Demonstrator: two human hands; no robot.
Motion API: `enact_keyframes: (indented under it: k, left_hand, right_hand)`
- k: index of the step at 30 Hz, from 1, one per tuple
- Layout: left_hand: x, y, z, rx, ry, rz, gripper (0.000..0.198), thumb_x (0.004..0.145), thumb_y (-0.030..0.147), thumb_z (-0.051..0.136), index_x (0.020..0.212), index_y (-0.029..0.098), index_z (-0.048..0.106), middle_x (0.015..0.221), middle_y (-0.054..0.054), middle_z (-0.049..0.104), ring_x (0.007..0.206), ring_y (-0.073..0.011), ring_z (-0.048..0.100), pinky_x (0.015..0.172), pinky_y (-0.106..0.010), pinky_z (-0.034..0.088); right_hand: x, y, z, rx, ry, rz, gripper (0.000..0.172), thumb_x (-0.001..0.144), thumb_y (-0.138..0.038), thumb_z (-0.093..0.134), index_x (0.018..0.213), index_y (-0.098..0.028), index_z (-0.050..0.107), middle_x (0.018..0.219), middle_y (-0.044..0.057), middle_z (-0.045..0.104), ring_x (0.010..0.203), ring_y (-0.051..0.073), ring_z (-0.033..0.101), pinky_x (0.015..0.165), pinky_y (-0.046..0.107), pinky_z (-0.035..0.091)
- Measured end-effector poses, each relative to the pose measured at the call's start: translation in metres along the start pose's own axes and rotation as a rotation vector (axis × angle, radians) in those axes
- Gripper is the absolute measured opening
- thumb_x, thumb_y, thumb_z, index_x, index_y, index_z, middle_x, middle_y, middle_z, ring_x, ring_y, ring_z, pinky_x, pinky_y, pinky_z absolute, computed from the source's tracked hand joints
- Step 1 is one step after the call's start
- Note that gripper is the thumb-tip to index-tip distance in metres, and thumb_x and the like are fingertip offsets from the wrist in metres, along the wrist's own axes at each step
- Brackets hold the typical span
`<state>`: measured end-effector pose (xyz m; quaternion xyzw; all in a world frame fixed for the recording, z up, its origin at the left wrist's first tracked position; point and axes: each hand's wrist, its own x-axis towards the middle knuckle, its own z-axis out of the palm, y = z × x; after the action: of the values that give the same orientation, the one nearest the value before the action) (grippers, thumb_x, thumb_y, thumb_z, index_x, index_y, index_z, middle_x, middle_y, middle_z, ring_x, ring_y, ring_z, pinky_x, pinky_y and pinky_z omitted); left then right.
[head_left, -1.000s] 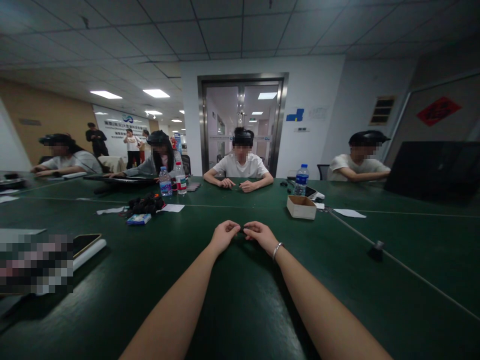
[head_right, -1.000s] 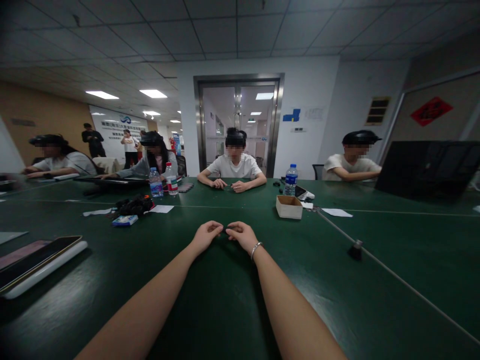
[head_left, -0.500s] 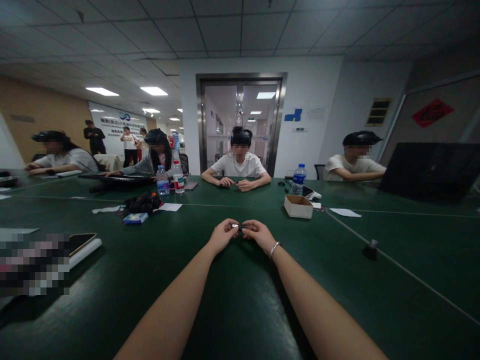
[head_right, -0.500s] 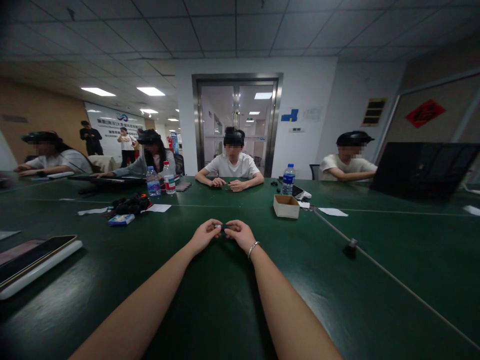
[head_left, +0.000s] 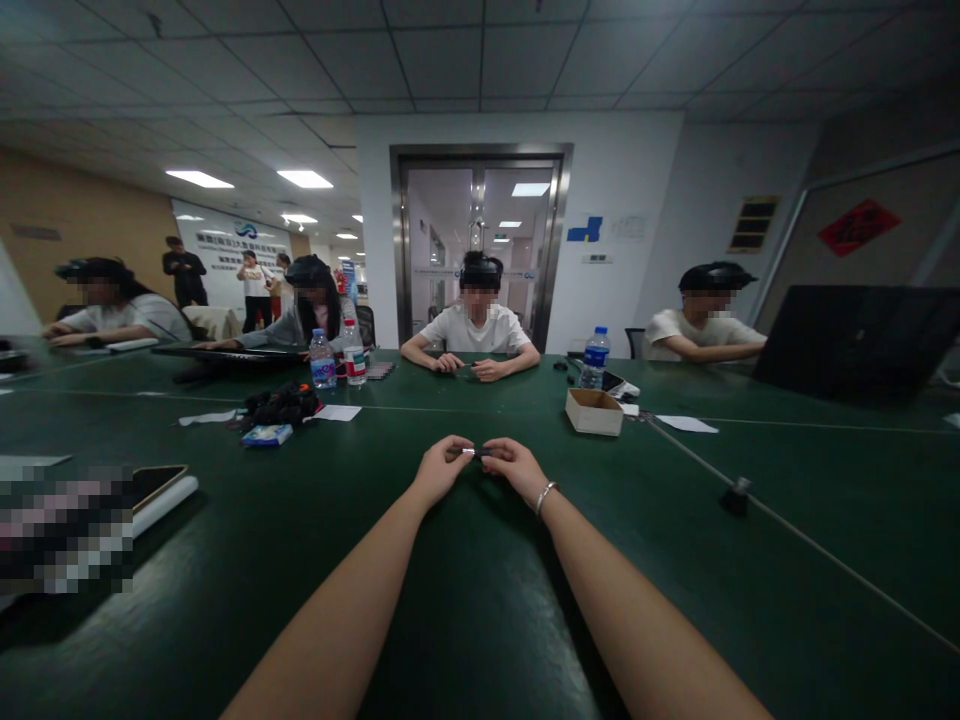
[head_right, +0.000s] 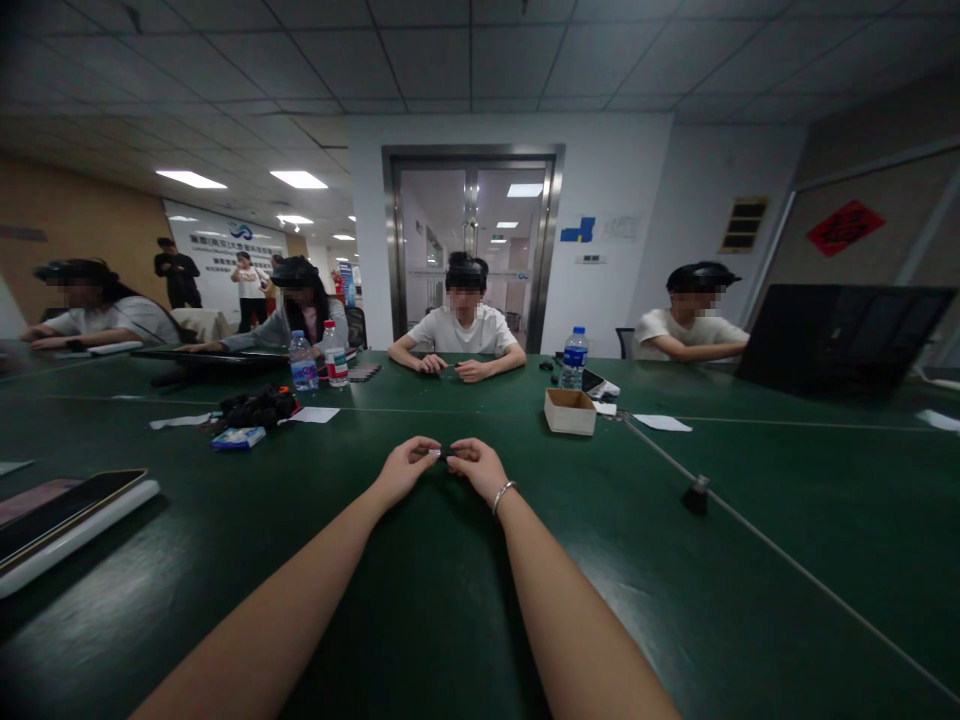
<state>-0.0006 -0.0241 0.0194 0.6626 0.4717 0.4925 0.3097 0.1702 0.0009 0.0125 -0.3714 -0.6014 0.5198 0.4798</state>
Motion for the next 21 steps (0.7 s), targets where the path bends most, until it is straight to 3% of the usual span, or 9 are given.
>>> enact_keyframes:
  k: [4, 7, 13, 21]
  left_hand:
    - [0.0026, -0.0041, 0.0037, -0.035, -0.003, -0.056, 0.029, 0.075, 0.039, 0.055, 0.089, 0.015, 0.061, 0.081, -0.005, 0.062, 0.070, -0.0139, 0.058, 0.069, -0.027, 0.047]
    - [0.0028, -0.0063, 0.0056, -0.087, -0.001, -0.052, 0.034, 0.073, 0.039, 0.058, 0.098, 0.016, 0.058, 0.075, -0.002, 0.060, 0.068, -0.0130, 0.057, 0.066, -0.025, 0.046]
    - [0.0028, -0.0097, 0.0048, -0.070, -0.027, -0.014, 0.029, 0.069, 0.030, 0.061, 0.095, 0.017, 0.061, 0.082, -0.003, 0.062, 0.074, -0.0129, 0.058, 0.070, -0.024, 0.046]
    - [0.0029, -0.0065, 0.0053, -0.055, -0.038, -0.064, 0.029, 0.075, 0.039, 0.054, 0.089, 0.015, 0.060, 0.072, -0.003, 0.062, 0.068, -0.0144, 0.059, 0.068, -0.027, 0.046]
  right_hand:
    - [-0.0016, -0.0026, 0.0008, 0.009, 0.007, 0.004, 0.037, 0.054, -0.025, 0.074, 0.086, -0.016, 0.057, 0.069, 0.000, 0.064, 0.062, 0.012, 0.061, 0.060, 0.026, 0.046]
    - [-0.0022, -0.0040, 0.0009, 0.016, 0.016, 0.007, 0.038, 0.053, -0.026, 0.075, 0.085, -0.016, 0.057, 0.069, 0.000, 0.064, 0.062, 0.012, 0.061, 0.059, 0.026, 0.047]
    - [-0.0036, -0.0066, 0.0013, 0.023, 0.014, 0.003, 0.037, 0.053, -0.025, 0.075, 0.085, -0.015, 0.058, 0.067, 0.000, 0.063, 0.062, 0.012, 0.060, 0.060, 0.026, 0.046]
    - [-0.0032, -0.0059, 0.0009, 0.032, 0.021, 0.012, 0.035, 0.057, -0.031, 0.073, 0.085, -0.015, 0.058, 0.071, 0.001, 0.063, 0.063, 0.013, 0.061, 0.061, 0.027, 0.047]
